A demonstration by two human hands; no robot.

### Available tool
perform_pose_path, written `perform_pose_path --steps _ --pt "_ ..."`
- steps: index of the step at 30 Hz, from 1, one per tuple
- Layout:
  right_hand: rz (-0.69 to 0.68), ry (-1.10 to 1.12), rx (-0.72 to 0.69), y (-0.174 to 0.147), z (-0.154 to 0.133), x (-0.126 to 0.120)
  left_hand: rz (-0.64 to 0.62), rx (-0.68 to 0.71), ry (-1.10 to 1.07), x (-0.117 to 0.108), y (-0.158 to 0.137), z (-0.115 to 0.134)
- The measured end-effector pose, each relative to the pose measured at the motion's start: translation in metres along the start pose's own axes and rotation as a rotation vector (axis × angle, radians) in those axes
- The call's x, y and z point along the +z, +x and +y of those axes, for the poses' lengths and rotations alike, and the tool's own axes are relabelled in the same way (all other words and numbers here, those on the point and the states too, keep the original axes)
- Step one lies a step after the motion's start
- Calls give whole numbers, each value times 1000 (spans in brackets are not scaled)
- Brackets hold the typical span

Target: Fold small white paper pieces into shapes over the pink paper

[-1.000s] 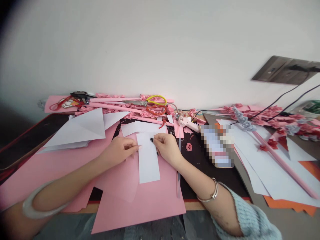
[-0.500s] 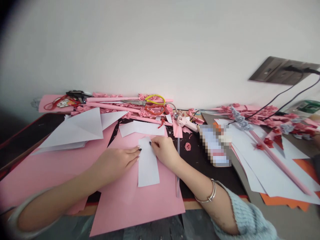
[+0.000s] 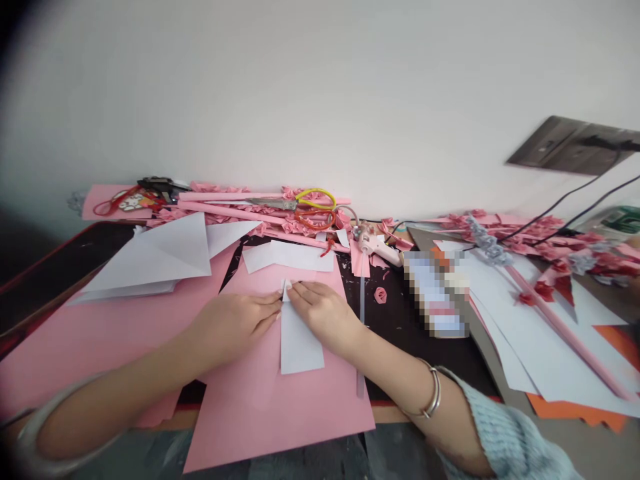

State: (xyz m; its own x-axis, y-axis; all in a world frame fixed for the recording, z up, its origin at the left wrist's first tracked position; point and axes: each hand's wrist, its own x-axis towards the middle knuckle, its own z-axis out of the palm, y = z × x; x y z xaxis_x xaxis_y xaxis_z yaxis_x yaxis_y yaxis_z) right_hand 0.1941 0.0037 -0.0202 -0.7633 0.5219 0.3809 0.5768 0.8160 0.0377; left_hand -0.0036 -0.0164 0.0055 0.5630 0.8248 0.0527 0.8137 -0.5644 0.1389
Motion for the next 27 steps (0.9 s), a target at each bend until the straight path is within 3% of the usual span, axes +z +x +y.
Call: perform_pose_path --steps 10,27 --pt "-51 -15 -22 -3 0 -1 60 -20 25 7 5 -11" --pt "-100 -7 -23 -5 -3 -2 12 -42 37 3 8 -12"
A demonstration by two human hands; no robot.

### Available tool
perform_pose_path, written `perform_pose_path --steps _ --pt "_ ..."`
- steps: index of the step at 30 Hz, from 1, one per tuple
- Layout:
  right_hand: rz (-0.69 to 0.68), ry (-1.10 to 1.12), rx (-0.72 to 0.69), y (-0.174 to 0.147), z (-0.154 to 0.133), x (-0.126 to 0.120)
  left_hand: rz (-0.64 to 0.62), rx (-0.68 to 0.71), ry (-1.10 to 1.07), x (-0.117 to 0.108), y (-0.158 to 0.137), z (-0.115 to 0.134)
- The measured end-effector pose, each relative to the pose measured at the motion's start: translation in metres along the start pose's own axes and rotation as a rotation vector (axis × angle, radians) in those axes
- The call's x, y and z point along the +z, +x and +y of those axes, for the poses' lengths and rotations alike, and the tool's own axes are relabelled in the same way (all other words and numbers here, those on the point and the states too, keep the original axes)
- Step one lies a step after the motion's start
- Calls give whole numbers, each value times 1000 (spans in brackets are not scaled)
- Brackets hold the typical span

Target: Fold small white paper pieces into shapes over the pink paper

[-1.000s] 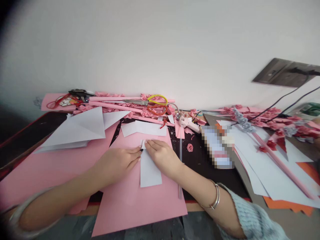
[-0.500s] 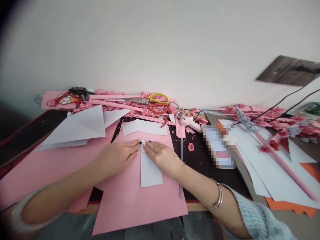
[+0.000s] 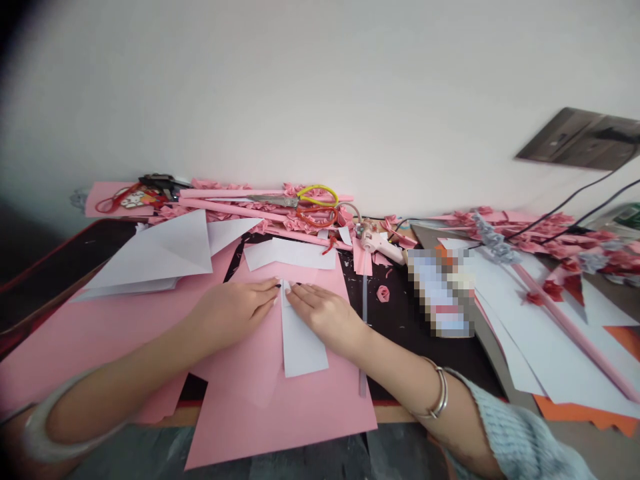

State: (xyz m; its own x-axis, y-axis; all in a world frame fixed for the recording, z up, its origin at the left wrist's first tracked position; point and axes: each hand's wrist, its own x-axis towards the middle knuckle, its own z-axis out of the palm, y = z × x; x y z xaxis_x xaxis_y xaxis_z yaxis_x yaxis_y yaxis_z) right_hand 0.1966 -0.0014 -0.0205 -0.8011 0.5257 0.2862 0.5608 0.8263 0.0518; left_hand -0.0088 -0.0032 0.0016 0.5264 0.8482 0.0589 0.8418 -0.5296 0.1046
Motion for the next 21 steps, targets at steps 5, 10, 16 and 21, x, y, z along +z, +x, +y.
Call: perform_pose_path --steps 5,10,16,21 --pt "15 -3 -4 0 0 -1 -1 25 47 0 -2 3" --pt "27 20 -7 1 1 -1 -20 12 31 -2 -2 4" --pt "34 32 -28 0 0 -2 -28 67 -44 -3 0 -5" --pt "23 47 -27 -1 0 -3 -28 99 -89 -7 0 -9"
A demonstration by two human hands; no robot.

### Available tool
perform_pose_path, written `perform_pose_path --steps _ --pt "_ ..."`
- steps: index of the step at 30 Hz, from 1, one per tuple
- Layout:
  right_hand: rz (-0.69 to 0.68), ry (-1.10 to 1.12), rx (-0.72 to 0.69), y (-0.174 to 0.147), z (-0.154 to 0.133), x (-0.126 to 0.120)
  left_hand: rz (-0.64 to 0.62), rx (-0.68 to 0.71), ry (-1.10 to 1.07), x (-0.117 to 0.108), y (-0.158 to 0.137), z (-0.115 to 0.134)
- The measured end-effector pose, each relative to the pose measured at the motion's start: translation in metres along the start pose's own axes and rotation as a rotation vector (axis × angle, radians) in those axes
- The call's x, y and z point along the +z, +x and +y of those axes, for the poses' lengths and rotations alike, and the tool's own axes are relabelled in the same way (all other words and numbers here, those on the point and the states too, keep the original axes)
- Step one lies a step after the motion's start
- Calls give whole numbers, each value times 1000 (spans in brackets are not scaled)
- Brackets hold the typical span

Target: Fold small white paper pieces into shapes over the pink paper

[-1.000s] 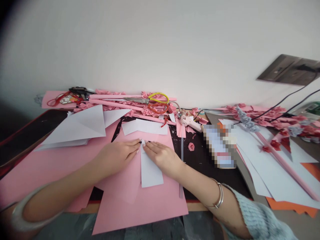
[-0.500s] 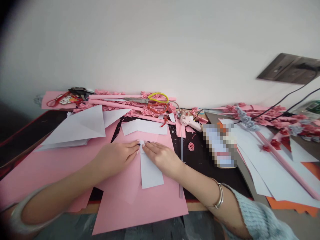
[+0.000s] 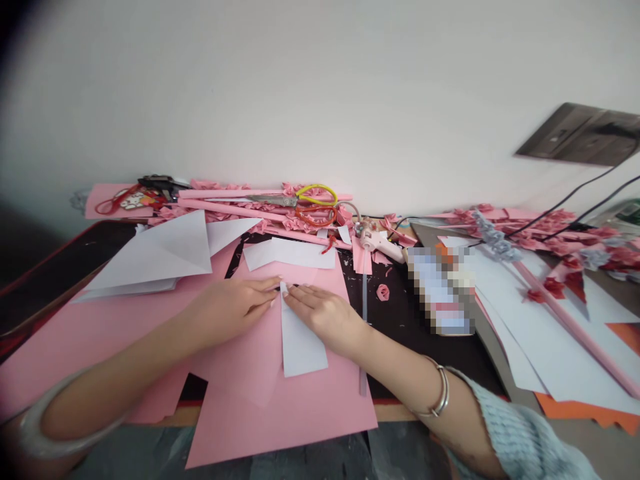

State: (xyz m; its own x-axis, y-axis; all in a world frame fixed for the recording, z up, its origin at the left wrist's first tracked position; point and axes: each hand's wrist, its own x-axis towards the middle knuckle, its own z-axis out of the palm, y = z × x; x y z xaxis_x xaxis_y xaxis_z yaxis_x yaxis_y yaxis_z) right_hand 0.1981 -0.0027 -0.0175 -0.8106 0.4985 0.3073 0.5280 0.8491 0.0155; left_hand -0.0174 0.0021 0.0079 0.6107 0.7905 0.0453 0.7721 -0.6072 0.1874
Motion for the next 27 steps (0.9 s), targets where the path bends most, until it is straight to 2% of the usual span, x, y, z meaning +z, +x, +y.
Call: perform_pose_path --steps 9,18,27 --pt "-46 -32 -4 1 -1 -1 -5 -13 -16 -5 -1 2" --pt "-48 -45 -11 0 -2 1 -28 7 19 2 3 -4" --pt "-46 -36 1 2 -4 -1 -32 16 59 -2 2 -1"
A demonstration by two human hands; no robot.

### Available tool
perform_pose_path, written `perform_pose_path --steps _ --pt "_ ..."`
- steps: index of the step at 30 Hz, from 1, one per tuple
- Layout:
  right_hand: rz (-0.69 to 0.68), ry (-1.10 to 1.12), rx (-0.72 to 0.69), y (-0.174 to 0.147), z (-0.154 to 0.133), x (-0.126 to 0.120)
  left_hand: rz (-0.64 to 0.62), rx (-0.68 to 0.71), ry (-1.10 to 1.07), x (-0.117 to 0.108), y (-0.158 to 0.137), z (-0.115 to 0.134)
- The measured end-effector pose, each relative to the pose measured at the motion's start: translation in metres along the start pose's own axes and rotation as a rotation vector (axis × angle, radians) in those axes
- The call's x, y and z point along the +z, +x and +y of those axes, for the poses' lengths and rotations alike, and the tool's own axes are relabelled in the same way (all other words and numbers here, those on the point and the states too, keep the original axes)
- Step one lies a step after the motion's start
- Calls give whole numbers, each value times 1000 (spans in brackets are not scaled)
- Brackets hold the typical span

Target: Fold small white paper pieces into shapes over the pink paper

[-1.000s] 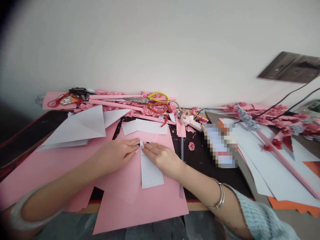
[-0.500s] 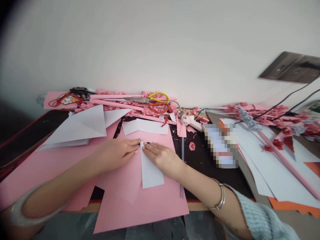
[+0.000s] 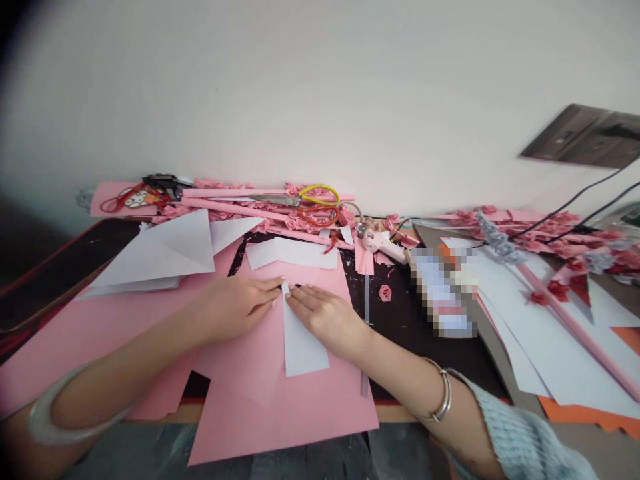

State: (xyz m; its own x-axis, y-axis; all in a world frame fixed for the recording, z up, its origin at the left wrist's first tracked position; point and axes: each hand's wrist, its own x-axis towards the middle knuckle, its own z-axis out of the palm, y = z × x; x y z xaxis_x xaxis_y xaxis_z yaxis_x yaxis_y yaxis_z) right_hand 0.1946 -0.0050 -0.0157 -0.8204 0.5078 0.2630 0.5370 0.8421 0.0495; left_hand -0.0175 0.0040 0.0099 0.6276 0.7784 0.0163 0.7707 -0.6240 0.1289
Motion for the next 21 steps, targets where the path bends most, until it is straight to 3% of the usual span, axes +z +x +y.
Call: perform_pose_path --steps 7,13,21 --pt "-4 -19 2 1 -1 0 72 -72 26 2 -2 -2" --pt "9 -40 -6 1 -1 0 91 9 -24 8 -2 -1" --pt "21 -31 -15 1 -1 -1 56 -2 -45 12 0 -2"
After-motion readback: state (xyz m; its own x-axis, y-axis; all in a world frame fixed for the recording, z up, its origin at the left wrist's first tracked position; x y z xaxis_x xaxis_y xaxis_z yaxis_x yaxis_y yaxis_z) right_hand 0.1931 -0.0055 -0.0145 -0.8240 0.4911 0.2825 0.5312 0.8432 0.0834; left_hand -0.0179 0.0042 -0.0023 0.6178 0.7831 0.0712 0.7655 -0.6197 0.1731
